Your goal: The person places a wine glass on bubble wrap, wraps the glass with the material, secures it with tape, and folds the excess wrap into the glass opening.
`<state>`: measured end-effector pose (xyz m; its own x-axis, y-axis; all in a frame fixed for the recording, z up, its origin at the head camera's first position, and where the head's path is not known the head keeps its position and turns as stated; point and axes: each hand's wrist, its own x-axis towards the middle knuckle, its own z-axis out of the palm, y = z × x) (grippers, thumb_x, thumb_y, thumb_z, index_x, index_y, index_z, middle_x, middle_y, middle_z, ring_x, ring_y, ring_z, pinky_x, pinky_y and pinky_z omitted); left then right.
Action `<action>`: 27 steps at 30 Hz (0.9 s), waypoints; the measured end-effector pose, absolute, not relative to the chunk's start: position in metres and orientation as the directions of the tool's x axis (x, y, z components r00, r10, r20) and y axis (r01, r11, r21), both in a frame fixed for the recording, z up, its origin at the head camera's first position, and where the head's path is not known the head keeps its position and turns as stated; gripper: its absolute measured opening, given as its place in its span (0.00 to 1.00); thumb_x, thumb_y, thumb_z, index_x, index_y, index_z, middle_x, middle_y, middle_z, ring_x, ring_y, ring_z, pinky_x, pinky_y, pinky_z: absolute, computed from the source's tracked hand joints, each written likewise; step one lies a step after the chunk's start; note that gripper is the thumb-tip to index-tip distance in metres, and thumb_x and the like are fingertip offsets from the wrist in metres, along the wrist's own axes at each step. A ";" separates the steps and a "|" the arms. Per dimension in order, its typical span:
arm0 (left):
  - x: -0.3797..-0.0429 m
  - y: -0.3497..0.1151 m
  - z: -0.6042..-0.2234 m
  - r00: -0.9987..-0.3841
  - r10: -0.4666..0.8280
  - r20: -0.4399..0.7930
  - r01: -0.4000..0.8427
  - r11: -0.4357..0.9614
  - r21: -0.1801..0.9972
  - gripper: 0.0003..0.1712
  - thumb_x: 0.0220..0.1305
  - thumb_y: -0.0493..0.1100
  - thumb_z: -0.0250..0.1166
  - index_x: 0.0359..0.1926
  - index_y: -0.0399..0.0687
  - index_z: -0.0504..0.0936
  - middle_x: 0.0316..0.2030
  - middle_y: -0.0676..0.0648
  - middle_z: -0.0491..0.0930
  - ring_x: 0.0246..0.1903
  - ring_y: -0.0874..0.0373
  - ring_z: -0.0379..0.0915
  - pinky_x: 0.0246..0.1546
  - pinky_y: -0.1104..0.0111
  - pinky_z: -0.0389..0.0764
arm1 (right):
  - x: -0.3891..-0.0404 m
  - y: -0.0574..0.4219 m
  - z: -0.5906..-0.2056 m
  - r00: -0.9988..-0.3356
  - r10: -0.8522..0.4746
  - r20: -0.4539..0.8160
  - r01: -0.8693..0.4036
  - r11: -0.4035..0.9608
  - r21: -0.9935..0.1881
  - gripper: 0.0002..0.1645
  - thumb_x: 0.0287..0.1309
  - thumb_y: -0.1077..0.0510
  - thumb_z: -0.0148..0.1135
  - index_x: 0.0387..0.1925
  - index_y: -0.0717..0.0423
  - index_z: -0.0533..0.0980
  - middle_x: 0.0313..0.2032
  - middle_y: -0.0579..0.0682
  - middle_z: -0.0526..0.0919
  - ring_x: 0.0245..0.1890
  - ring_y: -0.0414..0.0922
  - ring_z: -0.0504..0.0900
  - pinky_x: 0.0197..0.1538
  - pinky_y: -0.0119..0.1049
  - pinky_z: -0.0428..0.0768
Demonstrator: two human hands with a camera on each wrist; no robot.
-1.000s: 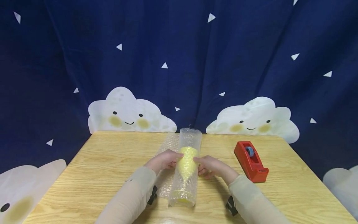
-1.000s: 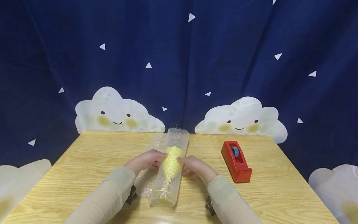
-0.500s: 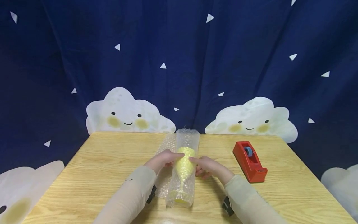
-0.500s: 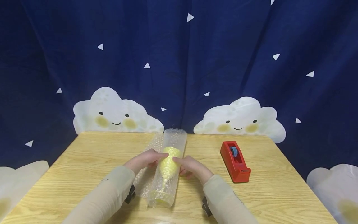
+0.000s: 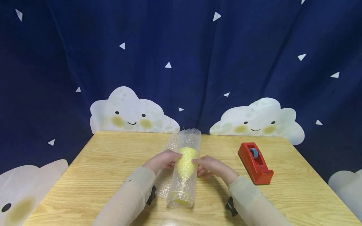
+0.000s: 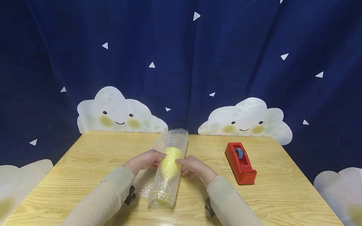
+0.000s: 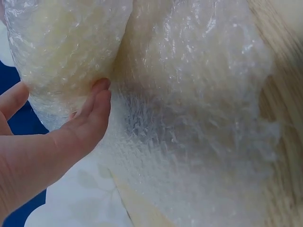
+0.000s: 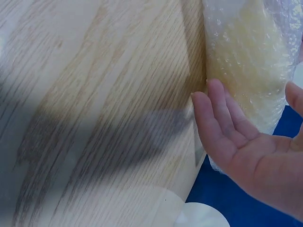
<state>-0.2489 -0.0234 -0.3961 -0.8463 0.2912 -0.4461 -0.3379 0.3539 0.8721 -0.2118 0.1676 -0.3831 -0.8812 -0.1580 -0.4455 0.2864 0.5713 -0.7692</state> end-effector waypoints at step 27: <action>-0.243 -0.020 -0.394 -0.824 0.337 -0.455 -0.328 0.370 0.869 0.28 0.62 0.48 0.60 0.55 0.30 0.70 0.46 0.34 0.80 0.38 0.52 0.80 0.52 0.57 0.76 | -0.217 0.185 -0.384 -0.885 -0.154 -0.440 0.283 0.574 -0.769 0.26 0.59 0.47 0.56 0.47 0.65 0.74 0.31 0.51 0.83 0.33 0.44 0.82 0.40 0.47 0.82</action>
<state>-0.2428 -0.0201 -0.3938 -0.8244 0.3368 -0.4548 -0.3285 0.3696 0.8692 -0.2172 0.1855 -0.3838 -0.8846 -0.1540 -0.4403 0.2828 0.5736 -0.7688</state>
